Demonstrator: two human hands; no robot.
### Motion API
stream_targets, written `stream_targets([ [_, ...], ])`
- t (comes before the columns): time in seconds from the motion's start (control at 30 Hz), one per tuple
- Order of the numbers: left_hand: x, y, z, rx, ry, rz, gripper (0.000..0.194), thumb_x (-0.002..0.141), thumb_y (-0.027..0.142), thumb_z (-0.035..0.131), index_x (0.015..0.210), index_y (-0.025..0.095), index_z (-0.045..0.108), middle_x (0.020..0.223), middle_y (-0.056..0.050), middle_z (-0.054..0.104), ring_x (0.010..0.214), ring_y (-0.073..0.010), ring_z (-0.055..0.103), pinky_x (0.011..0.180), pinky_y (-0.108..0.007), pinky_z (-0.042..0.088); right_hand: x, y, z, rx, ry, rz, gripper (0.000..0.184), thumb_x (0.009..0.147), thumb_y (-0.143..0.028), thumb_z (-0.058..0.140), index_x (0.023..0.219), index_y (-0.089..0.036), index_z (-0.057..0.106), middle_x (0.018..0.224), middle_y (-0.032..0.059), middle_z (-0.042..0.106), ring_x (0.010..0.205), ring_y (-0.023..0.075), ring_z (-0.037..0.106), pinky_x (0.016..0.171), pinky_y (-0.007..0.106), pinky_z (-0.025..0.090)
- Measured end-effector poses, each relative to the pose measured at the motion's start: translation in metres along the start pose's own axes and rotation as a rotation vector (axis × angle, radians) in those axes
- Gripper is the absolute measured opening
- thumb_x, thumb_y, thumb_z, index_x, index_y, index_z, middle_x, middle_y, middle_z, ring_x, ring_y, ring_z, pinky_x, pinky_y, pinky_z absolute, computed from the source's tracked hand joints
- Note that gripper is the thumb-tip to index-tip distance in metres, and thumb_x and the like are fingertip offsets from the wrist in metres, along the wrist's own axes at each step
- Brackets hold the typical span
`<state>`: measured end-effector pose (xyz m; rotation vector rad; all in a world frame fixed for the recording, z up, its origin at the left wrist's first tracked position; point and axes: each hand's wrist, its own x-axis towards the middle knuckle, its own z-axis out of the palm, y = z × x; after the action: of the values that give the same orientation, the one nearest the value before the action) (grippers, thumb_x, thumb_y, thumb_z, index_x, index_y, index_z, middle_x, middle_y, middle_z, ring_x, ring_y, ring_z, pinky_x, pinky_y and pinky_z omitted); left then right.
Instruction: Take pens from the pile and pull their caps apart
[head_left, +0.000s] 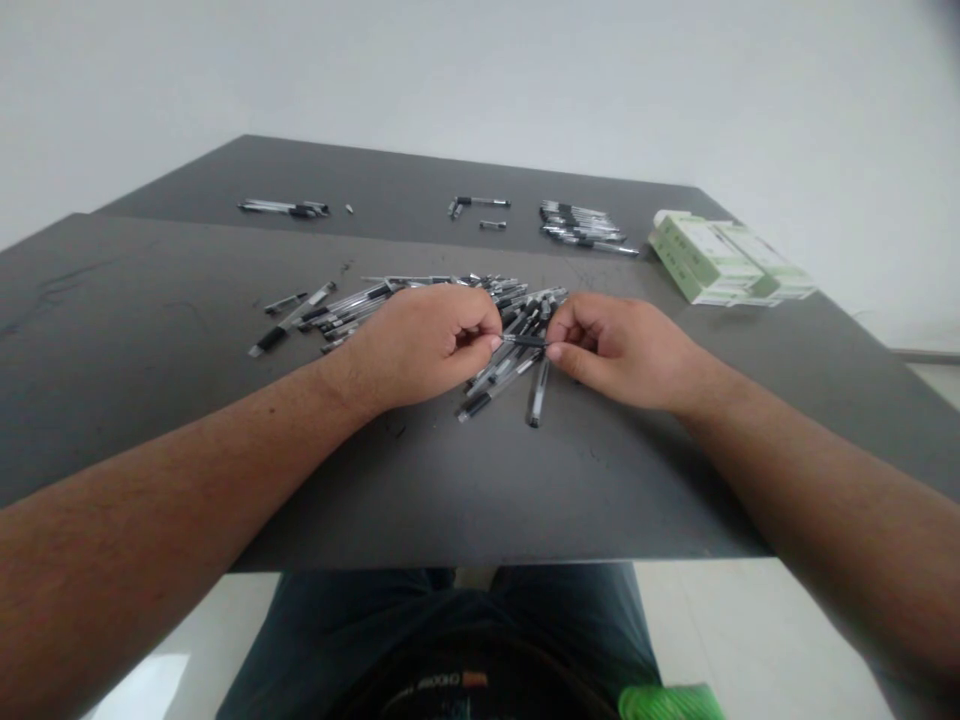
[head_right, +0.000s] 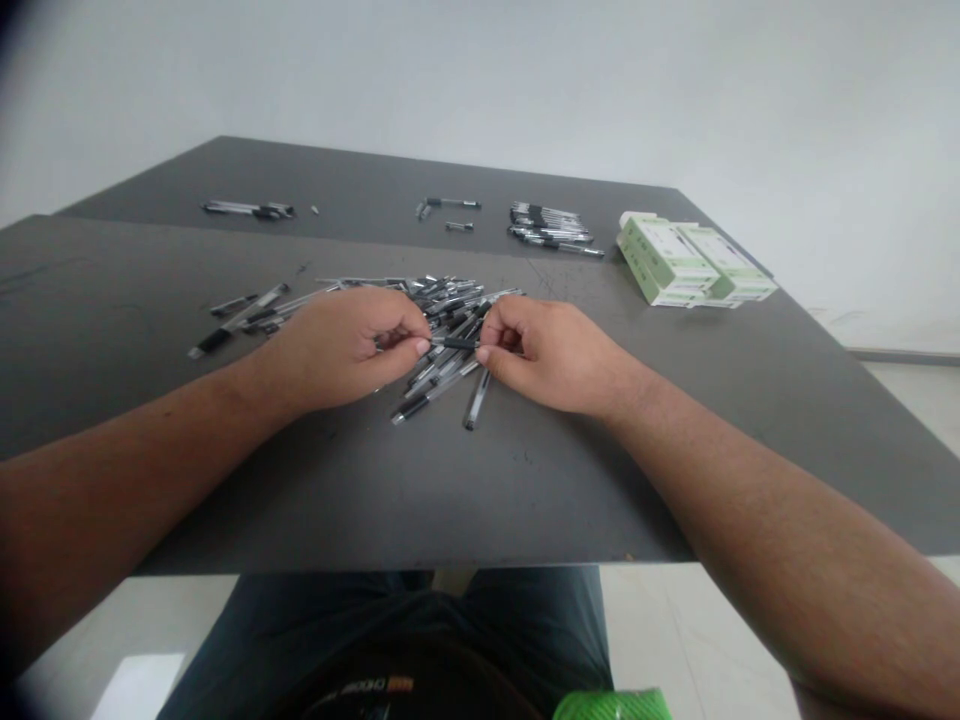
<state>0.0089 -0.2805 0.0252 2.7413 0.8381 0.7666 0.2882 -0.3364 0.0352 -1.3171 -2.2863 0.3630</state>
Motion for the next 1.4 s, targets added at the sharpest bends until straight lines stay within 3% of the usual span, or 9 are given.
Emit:
stream_targets([
  [0.17,0.0007,0.001,-0.0003,0.004,0.005,-0.005,0.018,0.098,0.029,0.061,0.093,0.023,0.078,0.081,-0.002,0.074,0.077,-0.0202,0.068,0.079,-0.034,0.052,-0.0001,-0.0007,-0.0005,-0.031,-0.009,-0.062,0.026,0.108,-0.041,0.059,0.095,-0.024,0.074,0.086,0.004,0.079,0.077,0.0207,0.069,0.072,0.033,0.044],
  [0.33,0.0005,0.0016,-0.0005,0.004,-0.005,0.002,0.019,0.097,0.03,0.061,0.092,0.023,0.078,0.082,-0.002,0.074,0.079,-0.021,0.069,0.08,-0.035,0.052,-0.0005,-0.0005,-0.001,0.021,-0.019,0.014,0.016,0.098,-0.039,0.071,0.101,-0.023,0.073,0.083,0.001,0.077,0.072,0.019,0.067,0.069,0.032,0.045],
  [0.5,-0.0001,0.0005,0.0008,-0.007,0.015,0.012,0.019,0.098,0.029,0.061,0.093,0.022,0.078,0.082,-0.002,0.074,0.077,-0.0201,0.068,0.079,-0.034,0.051,-0.0002,0.0009,-0.0014,-0.026,-0.034,-0.052,0.029,0.109,-0.042,0.056,0.094,-0.023,0.073,0.089,0.0045,0.079,0.08,0.0205,0.07,0.074,0.033,0.045],
  [0.67,0.0004,0.001,0.0002,-0.003,-0.002,0.015,0.02,0.098,0.029,0.061,0.093,0.022,0.078,0.082,-0.002,0.074,0.078,-0.0199,0.068,0.08,-0.034,0.051,-0.0003,0.0022,-0.0004,0.007,-0.019,-0.011,0.016,0.099,-0.039,0.07,0.1,-0.023,0.073,0.081,0.0002,0.076,0.07,0.0182,0.066,0.068,0.031,0.043],
  [0.83,0.0004,0.001,0.0,-0.001,-0.001,0.002,0.02,0.098,0.029,0.06,0.094,0.021,0.078,0.083,-0.002,0.074,0.078,-0.0198,0.068,0.08,-0.034,0.051,-0.0002,0.0012,-0.0006,-0.025,-0.03,-0.062,0.026,0.108,-0.04,0.058,0.095,-0.023,0.074,0.085,0.003,0.077,0.076,0.0196,0.068,0.071,0.032,0.042],
  [1.0,0.0003,0.0007,0.0002,0.004,-0.002,0.018,0.02,0.098,0.029,0.061,0.094,0.021,0.079,0.082,-0.002,0.074,0.079,-0.0205,0.069,0.08,-0.034,0.051,-0.0005,0.0013,-0.0007,-0.004,-0.026,0.005,0.017,0.1,-0.04,0.07,0.1,-0.023,0.073,0.082,0.001,0.076,0.072,0.0189,0.066,0.069,0.032,0.042],
  [1.17,0.0006,0.0002,0.0007,0.003,0.007,0.027,0.02,0.098,0.028,0.061,0.093,0.021,0.078,0.08,-0.002,0.073,0.076,-0.0198,0.068,0.079,-0.034,0.05,0.0002,0.0012,-0.001,-0.032,-0.051,-0.043,0.029,0.109,-0.044,0.057,0.094,-0.024,0.072,0.086,0.0037,0.078,0.078,0.02,0.068,0.072,0.033,0.042],
  [1.3,0.0006,-0.0006,0.0015,0.005,0.008,0.029,0.02,0.098,0.029,0.061,0.093,0.021,0.078,0.08,-0.002,0.073,0.076,-0.0197,0.067,0.078,-0.034,0.05,-0.0002,0.0002,-0.0017,0.005,-0.034,0.007,0.017,0.101,-0.039,0.067,0.102,-0.023,0.073,0.082,0.0007,0.077,0.072,0.0186,0.067,0.069,0.031,0.043],
  [1.4,0.0002,-0.001,0.0016,0.014,0.004,0.025,0.02,0.098,0.029,0.061,0.093,0.021,0.079,0.081,-0.002,0.074,0.077,-0.0201,0.068,0.078,-0.034,0.05,-0.0002,-0.0002,-0.002,-0.026,-0.027,-0.025,0.017,0.102,-0.039,0.065,0.096,-0.024,0.071,0.079,0.0006,0.074,0.07,0.0181,0.064,0.069,0.032,0.042],
])
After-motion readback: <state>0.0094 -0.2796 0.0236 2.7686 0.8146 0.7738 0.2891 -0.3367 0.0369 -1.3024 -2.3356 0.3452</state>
